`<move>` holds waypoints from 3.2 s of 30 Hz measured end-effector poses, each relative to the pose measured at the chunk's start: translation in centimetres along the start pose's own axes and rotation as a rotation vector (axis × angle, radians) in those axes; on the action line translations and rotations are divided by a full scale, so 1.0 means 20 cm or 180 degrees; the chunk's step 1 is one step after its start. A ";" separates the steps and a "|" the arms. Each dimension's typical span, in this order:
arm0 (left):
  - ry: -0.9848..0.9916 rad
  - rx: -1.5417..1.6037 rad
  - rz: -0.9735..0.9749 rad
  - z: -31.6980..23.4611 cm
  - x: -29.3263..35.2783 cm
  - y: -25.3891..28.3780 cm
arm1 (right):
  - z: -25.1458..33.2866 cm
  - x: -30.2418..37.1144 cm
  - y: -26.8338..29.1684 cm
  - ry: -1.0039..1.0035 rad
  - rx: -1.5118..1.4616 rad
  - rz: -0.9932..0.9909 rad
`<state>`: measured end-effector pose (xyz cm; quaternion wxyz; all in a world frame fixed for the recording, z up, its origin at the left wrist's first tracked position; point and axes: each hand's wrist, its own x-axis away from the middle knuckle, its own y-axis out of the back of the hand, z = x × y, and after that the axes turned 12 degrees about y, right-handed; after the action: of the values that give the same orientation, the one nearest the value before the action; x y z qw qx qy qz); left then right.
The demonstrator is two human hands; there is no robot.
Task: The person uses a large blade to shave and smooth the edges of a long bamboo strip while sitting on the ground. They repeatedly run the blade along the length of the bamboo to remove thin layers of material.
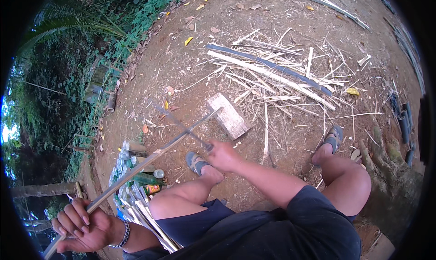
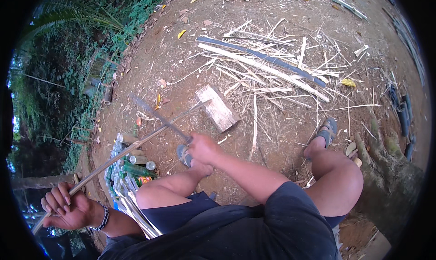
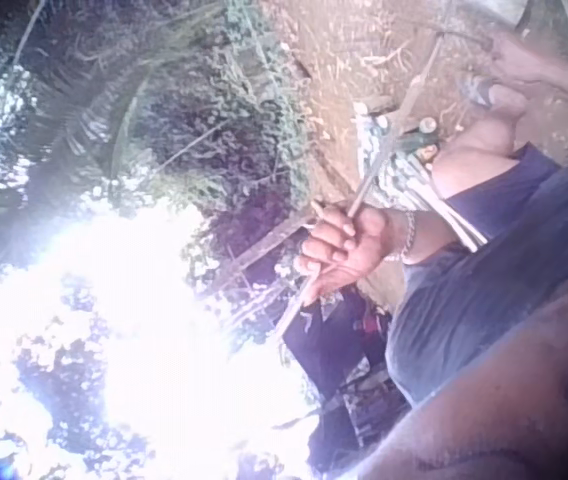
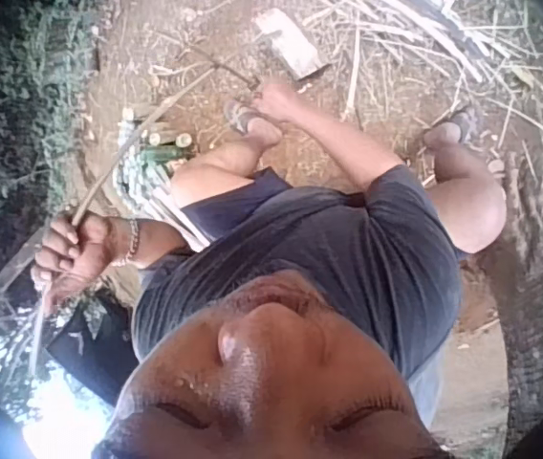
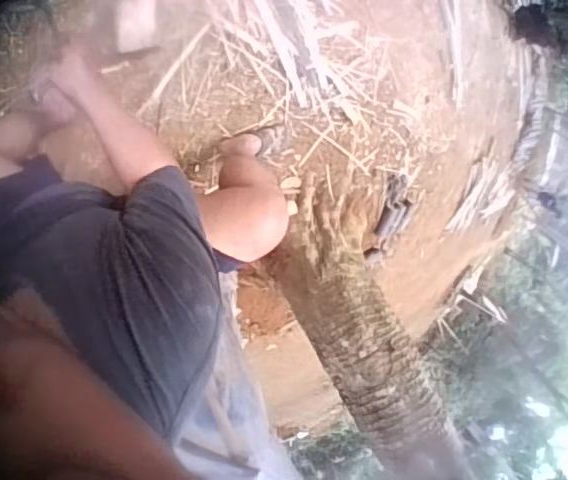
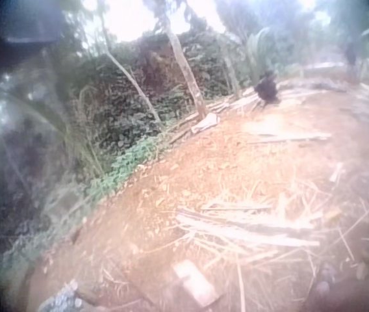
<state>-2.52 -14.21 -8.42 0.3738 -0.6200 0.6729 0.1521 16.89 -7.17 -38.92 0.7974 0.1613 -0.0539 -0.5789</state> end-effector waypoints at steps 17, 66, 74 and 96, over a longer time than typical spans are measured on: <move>0.0053 -0.0082 -0.0192 -0.02 -0.08 0.10 | -0.33 -0.10 0.12 -0.1201 0.0396 0.0308; -0.0317 -0.0647 -0.0537 0.13 -0.15 0.01 | -0.29 -0.11 -0.06 -0.0714 -0.0075 -0.0064; -0.0275 -0.0599 -0.0434 0.12 -0.17 0.05 | -0.02 -0.15 0.04 -0.0193 0.0057 0.0207; -0.0172 -0.0615 -0.0424 0.13 -0.27 0.11 | -0.47 -0.30 0.05 -0.0623 0.0329 0.0078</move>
<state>-4.02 -8.16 -6.88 0.3396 -0.6922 0.6020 0.2077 18.35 0.64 -46.87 0.7860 0.1442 -0.1632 -0.5786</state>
